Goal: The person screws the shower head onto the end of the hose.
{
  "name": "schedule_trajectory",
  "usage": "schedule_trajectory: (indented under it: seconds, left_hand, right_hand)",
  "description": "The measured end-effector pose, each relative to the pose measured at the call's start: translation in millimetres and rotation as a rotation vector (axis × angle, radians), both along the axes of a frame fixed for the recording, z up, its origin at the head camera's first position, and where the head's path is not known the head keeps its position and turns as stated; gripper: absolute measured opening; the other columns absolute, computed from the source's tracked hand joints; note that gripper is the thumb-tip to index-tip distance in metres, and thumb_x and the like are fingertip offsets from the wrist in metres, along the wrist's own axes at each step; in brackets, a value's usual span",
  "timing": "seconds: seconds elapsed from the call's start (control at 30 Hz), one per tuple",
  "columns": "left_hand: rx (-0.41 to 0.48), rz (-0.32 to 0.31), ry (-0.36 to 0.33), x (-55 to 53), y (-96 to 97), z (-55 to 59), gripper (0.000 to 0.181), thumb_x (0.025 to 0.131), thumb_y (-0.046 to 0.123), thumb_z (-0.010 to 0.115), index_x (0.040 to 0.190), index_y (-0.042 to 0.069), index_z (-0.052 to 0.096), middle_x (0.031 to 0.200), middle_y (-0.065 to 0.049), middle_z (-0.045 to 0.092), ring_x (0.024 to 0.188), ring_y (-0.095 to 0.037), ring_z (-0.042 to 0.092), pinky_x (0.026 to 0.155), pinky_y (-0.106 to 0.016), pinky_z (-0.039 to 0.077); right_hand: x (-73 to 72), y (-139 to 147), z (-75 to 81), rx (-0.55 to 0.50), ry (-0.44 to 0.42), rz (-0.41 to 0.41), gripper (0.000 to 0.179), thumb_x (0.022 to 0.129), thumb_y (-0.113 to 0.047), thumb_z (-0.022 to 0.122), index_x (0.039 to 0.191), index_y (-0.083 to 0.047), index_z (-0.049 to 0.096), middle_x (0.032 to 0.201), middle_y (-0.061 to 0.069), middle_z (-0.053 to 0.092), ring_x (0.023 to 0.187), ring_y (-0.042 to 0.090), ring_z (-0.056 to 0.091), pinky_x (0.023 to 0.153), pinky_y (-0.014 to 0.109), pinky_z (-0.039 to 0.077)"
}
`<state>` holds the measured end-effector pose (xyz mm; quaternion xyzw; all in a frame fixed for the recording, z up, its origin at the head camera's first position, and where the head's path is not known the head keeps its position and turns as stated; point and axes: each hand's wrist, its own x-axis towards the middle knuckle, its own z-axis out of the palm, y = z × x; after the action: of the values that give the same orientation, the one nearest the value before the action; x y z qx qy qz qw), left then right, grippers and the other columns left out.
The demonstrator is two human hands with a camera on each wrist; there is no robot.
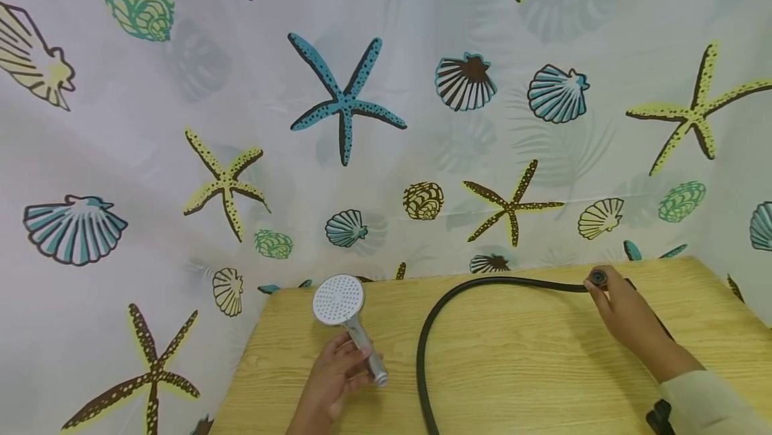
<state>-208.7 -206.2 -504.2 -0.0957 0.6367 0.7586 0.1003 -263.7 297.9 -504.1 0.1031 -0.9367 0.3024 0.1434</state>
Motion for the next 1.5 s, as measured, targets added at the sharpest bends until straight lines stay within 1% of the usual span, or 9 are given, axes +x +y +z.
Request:
schedule_trajectory:
  seconds: [0.17,0.27,0.5,0.7,0.9,1.03,1.13,1.3,1.5]
  left_hand:
    - [0.021,-0.007,0.01,0.4,3.9,-1.9,0.077,0.095,0.015,0.07,0.154,-0.002,0.023,0.14,-0.019,0.055,0.103,-0.021,0.071,0.086,-0.036,0.065]
    - [0.026,-0.015,0.006,0.0,4.8,-3.7,0.077,0.095,0.015,0.069,0.154,-0.001,0.023,0.136,-0.012,0.059,0.103,-0.019,0.071,0.085,-0.034,0.065]
    - [0.03,-0.025,0.021,0.7,7.5,-6.1,0.077,0.095,0.014,0.069,0.156,0.001,0.024,0.13,-0.006,0.063,0.103,-0.018,0.071,0.086,-0.034,0.065]
    - [0.05,-0.031,0.034,1.3,10.8,-6.5,0.078,0.096,0.012,0.067,0.158,0.001,0.021,0.133,-0.007,0.062,0.104,-0.019,0.071,0.089,-0.037,0.065]
    - [0.055,-0.035,0.03,1.6,14.1,-6.6,0.078,0.096,0.012,0.068,0.158,0.002,0.021,0.146,-0.017,0.052,0.107,-0.02,0.07,0.091,-0.038,0.065]
    - [0.051,-0.04,0.037,1.7,16.1,-5.8,0.079,0.096,0.012,0.067,0.158,0.002,0.021,0.151,-0.02,0.046,0.108,-0.021,0.07,0.092,-0.04,0.064]
    - [0.053,-0.038,0.041,1.1,18.2,-4.9,0.077,0.096,0.012,0.068,0.158,0.003,0.023,0.143,-0.015,0.054,0.107,-0.02,0.07,0.09,-0.039,0.065]
    - [0.059,-0.038,0.051,0.3,21.1,-4.7,0.073,0.096,0.011,0.067,0.156,0.002,0.026,0.125,-0.003,0.063,0.104,-0.018,0.07,0.086,-0.037,0.065]
    - [0.059,-0.046,0.056,-1.2,23.8,-6.1,0.074,0.095,0.011,0.068,0.156,0.003,0.027,0.126,-0.006,0.063,0.103,-0.018,0.07,0.086,-0.037,0.065]
  right_hand:
    - [3.0,-3.6,-1.0,0.047,0.014,0.015,0.027,0.11,-0.025,0.042,0.119,0.0,0.047,0.107,0.018,0.062,0.095,0.031,0.063,0.072,0.044,0.054]
    - [5.4,-5.7,-1.3,0.062,0.021,0.027,0.026,0.11,-0.025,0.042,0.116,0.0,0.047,0.104,0.015,0.06,0.086,0.025,0.058,0.068,0.038,0.05]
    - [9.6,-9.9,-3.2,0.078,0.04,0.039,0.031,0.11,-0.028,0.041,0.122,0.001,0.045,0.115,0.022,0.062,0.086,0.024,0.061,0.067,0.038,0.052]
    - [11.9,-12.4,-5.2,0.061,0.006,0.051,0.032,0.111,-0.03,0.038,0.122,0.0,0.041,0.093,0.009,0.052,0.065,0.012,0.041,0.057,0.024,0.035]
    - [12.9,-15.1,-7.9,0.053,0.009,0.064,0.032,0.111,-0.029,0.038,0.121,0.001,0.041,0.095,0.009,0.051,0.07,0.014,0.044,0.06,0.026,0.038]
    - [13.1,-17.6,-10.2,0.067,0.069,0.07,0.024,0.111,-0.025,0.04,0.114,-0.001,0.041,0.087,0.005,0.047,0.066,0.009,0.04,0.057,0.022,0.034]
    - [13.9,-19.7,-10.9,0.081,0.099,0.072,0.019,0.11,-0.022,0.042,0.111,-0.003,0.041,0.084,0.002,0.044,0.065,0.006,0.036,0.057,0.02,0.032]
    - [16.0,-23.8,-7.9,0.104,0.102,0.09,0.021,0.109,-0.022,0.045,0.115,-0.002,0.043,0.094,0.006,0.052,0.071,0.008,0.041,0.06,0.024,0.038]
    - [18.6,-30.6,-8.2,0.098,0.085,0.115,0.02,0.109,-0.023,0.046,0.116,-0.005,0.044,0.103,0.007,0.055,0.075,0.008,0.044,0.061,0.026,0.042]
